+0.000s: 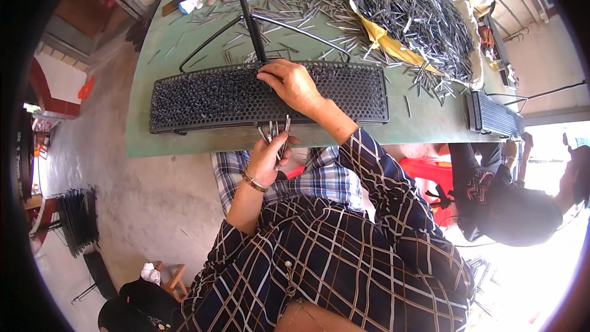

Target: Sorting small metal pins from a large container and inserting them individually into a perforated grid plate.

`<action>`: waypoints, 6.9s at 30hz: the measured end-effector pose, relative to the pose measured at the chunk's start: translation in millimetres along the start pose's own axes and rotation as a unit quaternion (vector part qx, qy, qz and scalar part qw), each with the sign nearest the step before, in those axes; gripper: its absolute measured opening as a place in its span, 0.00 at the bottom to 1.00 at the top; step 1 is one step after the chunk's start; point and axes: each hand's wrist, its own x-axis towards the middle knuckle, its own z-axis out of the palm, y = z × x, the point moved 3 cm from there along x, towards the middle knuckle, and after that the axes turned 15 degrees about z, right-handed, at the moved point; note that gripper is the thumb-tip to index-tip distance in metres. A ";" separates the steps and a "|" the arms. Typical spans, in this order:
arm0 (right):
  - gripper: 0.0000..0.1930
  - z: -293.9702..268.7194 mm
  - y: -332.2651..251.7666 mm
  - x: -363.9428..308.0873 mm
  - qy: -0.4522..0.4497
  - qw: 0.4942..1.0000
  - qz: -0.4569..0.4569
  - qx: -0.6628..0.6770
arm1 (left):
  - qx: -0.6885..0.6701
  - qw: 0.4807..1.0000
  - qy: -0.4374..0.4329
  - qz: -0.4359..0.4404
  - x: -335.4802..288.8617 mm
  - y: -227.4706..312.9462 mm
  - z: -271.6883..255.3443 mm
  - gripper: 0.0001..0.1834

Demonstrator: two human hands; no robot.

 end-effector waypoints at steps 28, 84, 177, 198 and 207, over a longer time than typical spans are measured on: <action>0.08 17.8 10.3 0.9 -0.054 0.984 -0.145 -0.088 | -0.029 0.999 0.009 -0.015 -0.7 1.8 2.6 0.12; 0.10 -19.9 11.1 -21.0 -0.002 0.998 0.058 0.009 | -0.072 0.996 0.021 0.044 -0.3 10.8 9.9 0.11; 0.12 -37.4 18.2 -43.2 0.023 0.993 0.066 -0.096 | -0.115 0.993 -0.029 -0.020 8.6 6.5 13.6 0.11; 0.12 -54.3 22.9 -29.1 0.046 0.982 0.179 0.030 | -0.103 0.994 -0.038 -0.020 8.3 1.1 20.8 0.12; 0.12 -45.4 36.2 -25.0 0.060 0.991 0.116 0.007 | -0.127 0.991 -0.032 -0.039 9.9 -3.7 15.2 0.11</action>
